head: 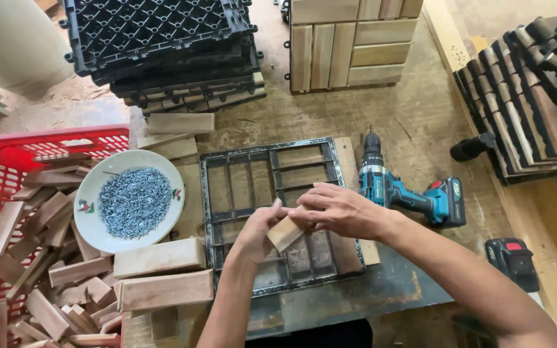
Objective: Assembling small wooden blocks into a metal frame to create a patterned tile.
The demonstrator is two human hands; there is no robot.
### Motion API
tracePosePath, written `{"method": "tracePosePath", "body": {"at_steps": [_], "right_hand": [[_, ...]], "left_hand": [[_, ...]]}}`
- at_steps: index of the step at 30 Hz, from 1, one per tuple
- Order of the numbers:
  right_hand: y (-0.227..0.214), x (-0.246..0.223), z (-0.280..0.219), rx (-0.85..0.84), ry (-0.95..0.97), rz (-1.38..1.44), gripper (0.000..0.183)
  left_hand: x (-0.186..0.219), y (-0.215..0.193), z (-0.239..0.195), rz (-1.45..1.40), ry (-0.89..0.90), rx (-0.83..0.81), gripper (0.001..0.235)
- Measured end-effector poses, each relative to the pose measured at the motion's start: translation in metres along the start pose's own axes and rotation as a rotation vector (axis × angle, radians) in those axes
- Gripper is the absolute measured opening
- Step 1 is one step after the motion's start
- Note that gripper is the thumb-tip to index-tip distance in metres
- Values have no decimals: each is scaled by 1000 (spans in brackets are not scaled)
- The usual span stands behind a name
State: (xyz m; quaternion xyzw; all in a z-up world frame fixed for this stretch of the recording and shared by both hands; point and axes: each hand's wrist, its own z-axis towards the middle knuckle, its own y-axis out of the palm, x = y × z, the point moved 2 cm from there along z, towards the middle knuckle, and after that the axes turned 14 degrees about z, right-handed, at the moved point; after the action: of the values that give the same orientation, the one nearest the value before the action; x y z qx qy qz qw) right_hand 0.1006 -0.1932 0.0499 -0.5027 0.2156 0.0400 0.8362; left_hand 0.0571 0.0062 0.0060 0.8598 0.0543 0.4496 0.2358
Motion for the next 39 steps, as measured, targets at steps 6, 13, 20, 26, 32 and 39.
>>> {"method": "tracePosePath", "body": {"at_steps": [6,13,20,26,32,39], "right_hand": [[-6,111,0,-28,434,-57,60],[28,183,-2,-74,634,13,68],[20,184,0,-108,706,-18,74],[7,153,10,-158,709,4,76],[13,121,-9,-292,773,-85,85],[10,101,-10,-350,849,34,86]], "left_hand": [[6,-18,16,758,432,728,37],[14,-8,30,1075,389,639,57],[47,-5,58,1325,401,579,68],[48,-7,60,1349,418,555,60],[48,0,55,1443,408,568,63],[48,1,63,1358,478,639,57]]}}
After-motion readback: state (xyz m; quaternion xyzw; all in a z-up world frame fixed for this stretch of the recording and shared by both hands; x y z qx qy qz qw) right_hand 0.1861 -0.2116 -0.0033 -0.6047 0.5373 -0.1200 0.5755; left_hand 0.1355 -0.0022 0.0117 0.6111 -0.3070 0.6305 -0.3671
